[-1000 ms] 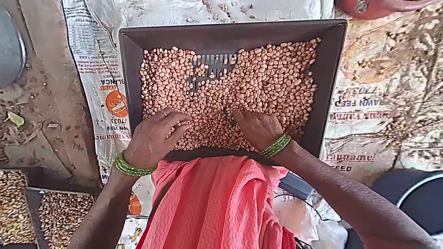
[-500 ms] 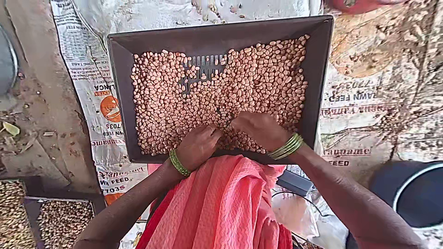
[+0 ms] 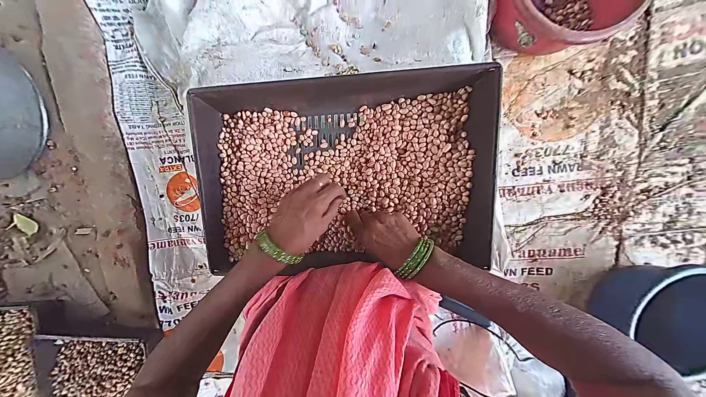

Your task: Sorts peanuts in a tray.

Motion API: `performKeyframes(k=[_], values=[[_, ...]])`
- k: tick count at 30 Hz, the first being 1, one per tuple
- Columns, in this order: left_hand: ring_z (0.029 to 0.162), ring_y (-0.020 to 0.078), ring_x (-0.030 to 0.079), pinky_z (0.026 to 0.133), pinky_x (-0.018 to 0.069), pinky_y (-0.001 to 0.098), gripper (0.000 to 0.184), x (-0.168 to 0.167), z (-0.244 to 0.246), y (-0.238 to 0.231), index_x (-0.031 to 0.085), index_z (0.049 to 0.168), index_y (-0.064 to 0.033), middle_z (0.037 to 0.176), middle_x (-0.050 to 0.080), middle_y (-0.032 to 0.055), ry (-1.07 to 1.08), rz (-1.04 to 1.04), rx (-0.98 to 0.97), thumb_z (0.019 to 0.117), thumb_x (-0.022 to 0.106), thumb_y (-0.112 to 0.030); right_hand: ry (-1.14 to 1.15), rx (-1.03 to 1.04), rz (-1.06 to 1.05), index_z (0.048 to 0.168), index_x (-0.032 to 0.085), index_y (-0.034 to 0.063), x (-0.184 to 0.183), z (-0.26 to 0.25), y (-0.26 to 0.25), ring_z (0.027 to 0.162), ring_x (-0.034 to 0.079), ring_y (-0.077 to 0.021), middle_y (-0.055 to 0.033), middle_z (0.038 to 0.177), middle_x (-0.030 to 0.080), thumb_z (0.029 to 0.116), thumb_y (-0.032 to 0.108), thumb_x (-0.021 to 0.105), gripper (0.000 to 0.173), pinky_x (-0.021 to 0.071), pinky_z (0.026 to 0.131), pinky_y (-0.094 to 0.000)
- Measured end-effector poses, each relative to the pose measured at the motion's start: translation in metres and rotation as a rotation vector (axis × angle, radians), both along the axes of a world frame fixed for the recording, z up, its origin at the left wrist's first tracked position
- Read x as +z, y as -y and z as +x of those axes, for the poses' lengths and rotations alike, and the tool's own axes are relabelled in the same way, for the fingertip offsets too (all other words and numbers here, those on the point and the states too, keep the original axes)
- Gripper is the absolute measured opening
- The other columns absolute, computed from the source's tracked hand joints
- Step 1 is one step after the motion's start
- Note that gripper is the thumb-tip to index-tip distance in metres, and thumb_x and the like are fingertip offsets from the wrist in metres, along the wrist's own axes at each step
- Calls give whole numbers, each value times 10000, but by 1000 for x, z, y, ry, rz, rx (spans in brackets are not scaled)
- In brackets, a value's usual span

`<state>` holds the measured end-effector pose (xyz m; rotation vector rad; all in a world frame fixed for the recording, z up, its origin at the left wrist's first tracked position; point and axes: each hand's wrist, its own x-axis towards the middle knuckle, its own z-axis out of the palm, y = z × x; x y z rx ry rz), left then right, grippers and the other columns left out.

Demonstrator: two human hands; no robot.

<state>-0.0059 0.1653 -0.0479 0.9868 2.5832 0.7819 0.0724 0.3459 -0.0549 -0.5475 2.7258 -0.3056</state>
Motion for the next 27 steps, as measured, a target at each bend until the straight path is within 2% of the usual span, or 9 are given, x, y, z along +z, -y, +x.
performKeyframes(k=[4, 7, 9, 11, 14, 17, 19, 23, 27], values=[[944, 381, 708, 808, 597, 491, 170, -18, -5, -24, 735, 1042, 25, 1042, 684, 224, -30, -116, -128, 1005, 616, -90, 458, -177, -213, 1195, 624, 15, 27, -14, -17, 793, 697, -353, -180, 860, 682, 1081, 169, 463, 250, 551, 695, -501], [995, 406, 699, 838, 590, 506, 193, -14, -4, -32, 717, 1077, 41, 1074, 674, 245, 0, -251, -142, 1019, 603, -103, 806, -365, -1054, 1019, 615, 119, 29, -2, -64, 468, 369, 17, 98, 608, 429, 1049, 213, 461, 183, 310, 437, -154], [1038, 428, 689, 840, 585, 527, 228, -10, 0, -34, 699, 1125, 53, 1122, 667, 261, 18, -343, -145, 1034, 584, -122, 1125, -386, -1362, 987, 626, 174, 29, 6, -78, 412, 319, 62, 155, 562, 374, 1026, 256, 421, 225, 259, 375, -117], [1012, 445, 692, 816, 587, 540, 225, -10, 2, -33, 691, 1111, 73, 1100, 666, 273, 9, -358, -143, 1025, 590, -109, 1181, -441, -1350, 907, 625, 200, 31, 11, -78, 405, 322, 50, 152, 556, 384, 1027, 334, 403, 285, 258, 369, -131], [989, 462, 700, 833, 577, 578, 239, -2, -2, -29, 701, 1096, 64, 1100, 675, 285, 66, -284, -85, 1036, 579, -133, 1105, -746, -1290, 849, 540, 177, 34, 13, -60, 397, 299, 21, 113, 557, 388, 1109, 337, 296, 391, 253, 370, -146], [801, 327, 711, 710, 597, 471, 250, 25, 7, -30, 744, 1065, -20, 976, 706, 183, 58, -18, -72, 1009, 616, -227, 1075, -1061, -1319, 904, 563, 139, 34, 4, -42, 393, 296, 5, 88, 548, 393, 1128, 433, 209, 512, 258, 378, -152], [813, 253, 717, 692, 599, 389, 393, 45, 17, -31, 738, 1192, -71, 1074, 725, 145, 27, 81, -67, 996, 607, -386, 1091, -1102, -1360, 891, 557, 140, 35, -2, -38, 394, 317, 4, 81, 550, 420, 1120, 475, 145, 577, 271, 380, -153], [869, 409, 712, 693, 571, 609, 561, 51, 4, 28, 626, 1370, -61, 1167, 689, 231, -8, -157, 112, 975, 624, -460, 1024, -975, -1422, 801, 528, 148, 36, 1, -47, 413, 327, 15, 78, 593, 462, 1133, 368, 268, 476, 267, 385, -140], [941, 583, 663, 761, 495, 766, 778, 23, 13, 57, 446, 1518, -11, 1186, 645, 353, 234, -510, 190, 905, 778, -356, 863, -1001, -1411, 697, 489, 192, 41, 7, -74, 428, 345, 28, 105, 573, 463, 1118, 280, 299, 470, 275, 402, -136]])
